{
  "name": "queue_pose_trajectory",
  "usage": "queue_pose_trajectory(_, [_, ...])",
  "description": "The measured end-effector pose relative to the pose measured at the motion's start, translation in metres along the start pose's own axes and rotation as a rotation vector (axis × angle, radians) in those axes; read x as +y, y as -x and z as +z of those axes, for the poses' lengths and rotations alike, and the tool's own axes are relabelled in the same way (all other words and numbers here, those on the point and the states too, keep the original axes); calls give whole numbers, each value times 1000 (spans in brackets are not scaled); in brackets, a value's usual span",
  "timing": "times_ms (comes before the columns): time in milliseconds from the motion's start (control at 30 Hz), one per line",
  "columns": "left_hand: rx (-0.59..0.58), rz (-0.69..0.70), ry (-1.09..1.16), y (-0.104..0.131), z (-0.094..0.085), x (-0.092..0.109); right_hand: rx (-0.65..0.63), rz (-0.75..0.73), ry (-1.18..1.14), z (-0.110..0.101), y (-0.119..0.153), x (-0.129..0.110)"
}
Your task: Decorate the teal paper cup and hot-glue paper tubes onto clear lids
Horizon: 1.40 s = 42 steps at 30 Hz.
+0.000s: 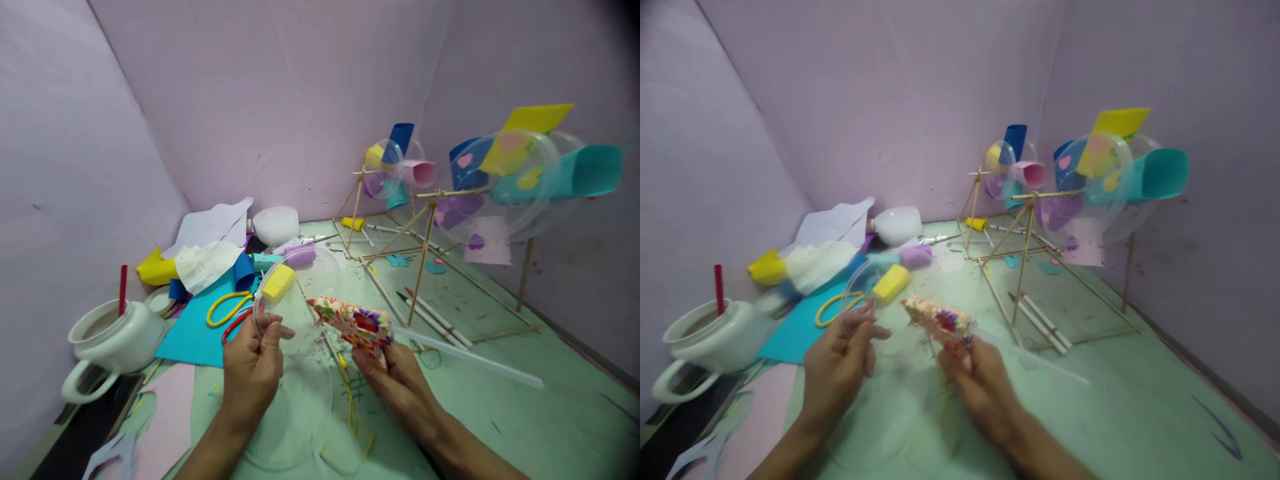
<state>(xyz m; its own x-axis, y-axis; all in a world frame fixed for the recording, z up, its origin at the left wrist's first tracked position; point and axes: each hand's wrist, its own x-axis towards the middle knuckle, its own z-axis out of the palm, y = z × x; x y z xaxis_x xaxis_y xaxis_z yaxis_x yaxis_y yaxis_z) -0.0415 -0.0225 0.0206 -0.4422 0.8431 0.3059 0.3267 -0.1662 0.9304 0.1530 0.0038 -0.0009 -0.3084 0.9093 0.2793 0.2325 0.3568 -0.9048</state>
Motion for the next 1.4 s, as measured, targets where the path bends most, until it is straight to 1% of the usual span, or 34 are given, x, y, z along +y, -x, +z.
queue_pose_trajectory(100, [-23, 33, -55, 2, -1, -3, -4, -2, 11, 0, -1, -1])
queue_pose_trajectory(167, [-33, 83, -106, 4, -2, -5, -13, -9, 23, 0, -1, -1])
queue_pose_trajectory(267, [-31, 198, -175, 4, -3, -6, -29, -23, 40, 0, 0, 1])
queue_pose_trajectory(367, [-19, 320, -227, 3, -6, -4, -43, 14, 44, 2, 3, 6])
queue_pose_trajectory(467, [-22, 414, -289, 1, -8, -2, -73, 43, 31, 3, 4, 8])
queue_pose_trajectory(567, [-37, 493, -312, 2, -8, -5, -112, 74, -29, 3, 4, 6])
queue_pose_trajectory(733, [-35, 575, -380, 2, -5, -11, -165, 223, -224, 3, 1, -4])
queue_pose_trajectory(833, [-29, 579, -384, 0, -4, -9, -230, 236, -260, 3, 0, -7])
queue_pose_trajectory(900, [-44, 575, -379, -1, -5, -7, -244, 222, -246, 2, 0, -7])
queue_pose_trajectory(1000, [-81, 541, -359, -1, -7, -7, -210, 139, -162, 1, 0, -5])
queue_pose_trajectory(1100, [-89, 503, -316, 0, -9, -9, -182, -17, 27, 2, 1, 0])
queue_pose_trajectory(1233, [-87, 532, -312, -1, -12, -9, -97, -252, 311, 0, 1, 6])
queue_pose_trajectory(1333, [-156, 499, -320, -6, -16, -2, -46, -434, 569, -3, -2, 9])
queue_pose_trajectory(1400, [-205, 460, -296, -9, -18, 2, -1, -482, 671, -3, -3, 9])
